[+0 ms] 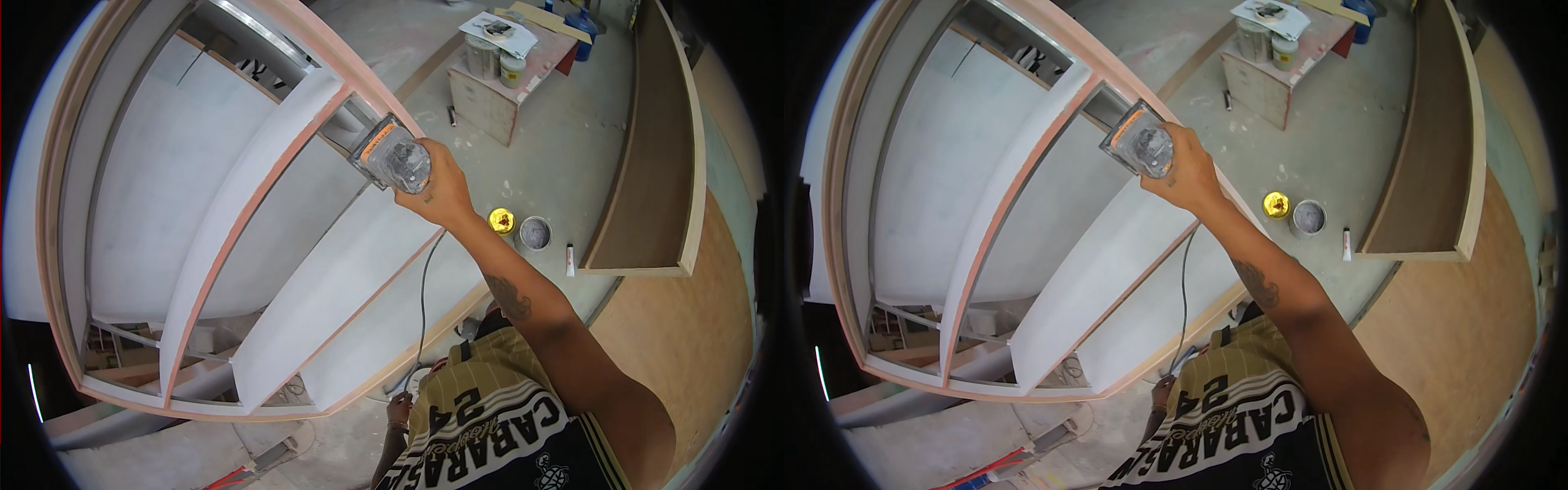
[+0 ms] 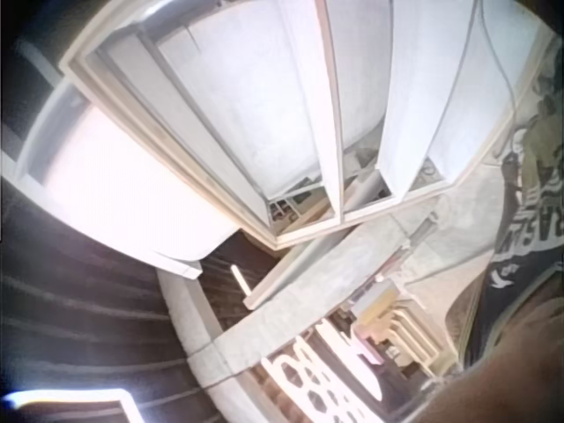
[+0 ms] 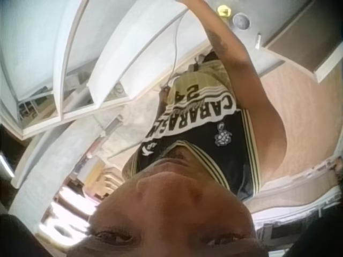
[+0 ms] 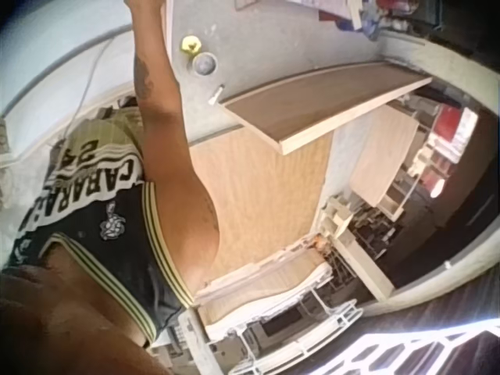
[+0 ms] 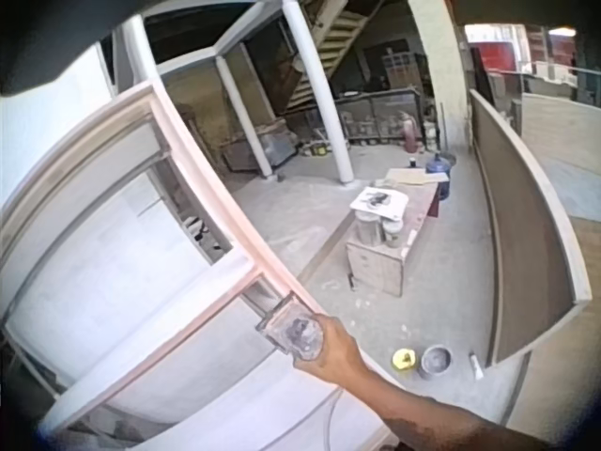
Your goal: Sanding the edges and surfaces of a wooden shelf unit using an electric sander.
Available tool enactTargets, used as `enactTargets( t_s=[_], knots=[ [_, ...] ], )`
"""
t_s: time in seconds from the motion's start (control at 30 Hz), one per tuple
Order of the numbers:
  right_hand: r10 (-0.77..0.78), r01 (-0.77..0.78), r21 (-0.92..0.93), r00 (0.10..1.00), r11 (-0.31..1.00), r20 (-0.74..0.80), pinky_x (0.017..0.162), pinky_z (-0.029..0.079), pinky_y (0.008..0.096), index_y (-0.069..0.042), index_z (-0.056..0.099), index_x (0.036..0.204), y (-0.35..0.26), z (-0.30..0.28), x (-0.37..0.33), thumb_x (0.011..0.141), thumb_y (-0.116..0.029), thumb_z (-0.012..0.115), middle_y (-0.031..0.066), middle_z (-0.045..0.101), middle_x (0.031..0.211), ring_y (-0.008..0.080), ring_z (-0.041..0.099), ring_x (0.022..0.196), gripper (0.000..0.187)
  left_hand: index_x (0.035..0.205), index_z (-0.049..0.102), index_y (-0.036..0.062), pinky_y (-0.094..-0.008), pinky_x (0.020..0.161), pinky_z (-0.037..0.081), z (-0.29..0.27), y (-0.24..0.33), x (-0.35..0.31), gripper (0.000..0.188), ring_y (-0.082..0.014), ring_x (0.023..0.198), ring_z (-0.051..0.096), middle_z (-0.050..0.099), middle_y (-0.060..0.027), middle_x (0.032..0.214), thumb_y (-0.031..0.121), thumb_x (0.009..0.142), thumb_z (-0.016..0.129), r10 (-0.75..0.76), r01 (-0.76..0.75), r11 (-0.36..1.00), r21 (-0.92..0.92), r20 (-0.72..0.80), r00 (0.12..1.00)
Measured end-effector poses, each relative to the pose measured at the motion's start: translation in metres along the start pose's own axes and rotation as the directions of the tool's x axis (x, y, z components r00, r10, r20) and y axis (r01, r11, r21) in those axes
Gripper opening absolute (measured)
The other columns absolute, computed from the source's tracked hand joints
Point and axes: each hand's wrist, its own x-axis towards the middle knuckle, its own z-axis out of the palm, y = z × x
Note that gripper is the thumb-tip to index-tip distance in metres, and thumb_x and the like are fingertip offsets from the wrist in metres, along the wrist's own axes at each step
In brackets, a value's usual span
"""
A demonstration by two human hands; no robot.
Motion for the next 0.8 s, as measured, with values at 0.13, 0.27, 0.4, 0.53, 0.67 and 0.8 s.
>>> enactTargets(
  t_s=[0.13,0.27,0.4,0.53,0.67,0.8],
  knots=[
    [-0.037,0.036,-0.038,0.999,0.999,-0.039,0.082,0.052,0.0431,-0.008,0.046,0.127,-0.006,0.002,0.010,0.062,-0.023,0.081,0.0205,0.056,0.114,0.0399,0.061,0.099,0.075,0.113,0.067,-0.0016,-0.0286,0.063,0.054,0.002,0.027,-0.005,0.037,-0.0158,0.068,0.067,0.072,-0.0116,0.084,0.023,0.085,0.071,-0.074,0.074,0.997,-0.012,0.025,0.997],
    [-0.081,0.080,-0.015,0.995,0.997,-0.061,0.080,0.053,0.0431,-0.008,0.046,0.127,-0.031,0.009,0.037,0.063,-0.024,0.081,0.0200,0.057,0.111,0.0394,0.062,0.095,0.075,0.116,0.064,-0.0038,-0.0278,0.061,0.054,0.000,0.028,-0.003,0.036,-0.0162,0.067,0.066,0.070,-0.0115,0.086,0.018,0.087,0.070,-0.117,0.119,0.988,-0.101,0.024,0.993],
    [-0.032,0.032,0.001,0.999,0.999,-0.044,0.081,0.053,0.0439,-0.008,0.047,0.127,-0.044,0.011,0.041,0.062,-0.024,0.081,0.0202,0.057,0.112,0.0396,0.062,0.097,0.074,0.115,0.065,-0.0037,-0.0281,0.061,0.054,0.001,0.018,0.000,0.036,-0.0159,0.068,0.065,0.069,-0.0114,0.085,0.018,0.087,0.070,-0.131,0.134,0.977,-0.167,0.030,0.991],
    [0.018,-0.018,0.002,1.000,1.000,0.011,0.085,0.052,0.0446,-0.008,0.047,0.126,-0.022,0.006,0.021,0.063,-0.024,0.081,0.0203,0.056,0.115,0.0401,0.061,0.101,0.074,0.113,0.065,-0.0032,-0.0278,0.061,0.054,0.005,0.024,-0.004,0.034,-0.0155,0.067,0.065,0.068,-0.0102,0.083,0.018,0.087,0.070,-0.122,0.123,0.983,-0.139,0.021,0.992],
    [0.054,-0.055,-0.029,0.999,0.998,-0.003,0.087,0.051,0.0447,-0.009,0.046,0.128,0.009,-0.003,-0.008,0.063,-0.023,0.081,0.0197,0.055,0.116,0.0401,0.060,0.103,0.075,0.112,0.066,-0.0015,-0.0277,0.061,0.054,0.001,0.024,-0.011,0.032,-0.0147,0.067,0.064,0.068,-0.0086,0.080,0.019,0.087,0.070,-0.102,0.103,0.994,-0.025,0.041,0.994],
    [0.130,-0.129,-0.026,0.991,0.991,0.037,0.090,0.050,0.0406,-0.007,0.048,0.126,0.022,-0.001,-0.031,0.063,-0.019,0.084,0.0179,0.056,0.118,0.0349,0.060,0.109,0.074,0.111,0.067,-0.0013,-0.0278,0.061,0.054,-0.008,-0.001,-0.013,0.032,-0.0149,0.066,0.065,0.069,-0.0099,0.080,0.020,0.087,0.070,-0.097,0.098,0.995,-0.013,0.027,0.995]
  ],
)
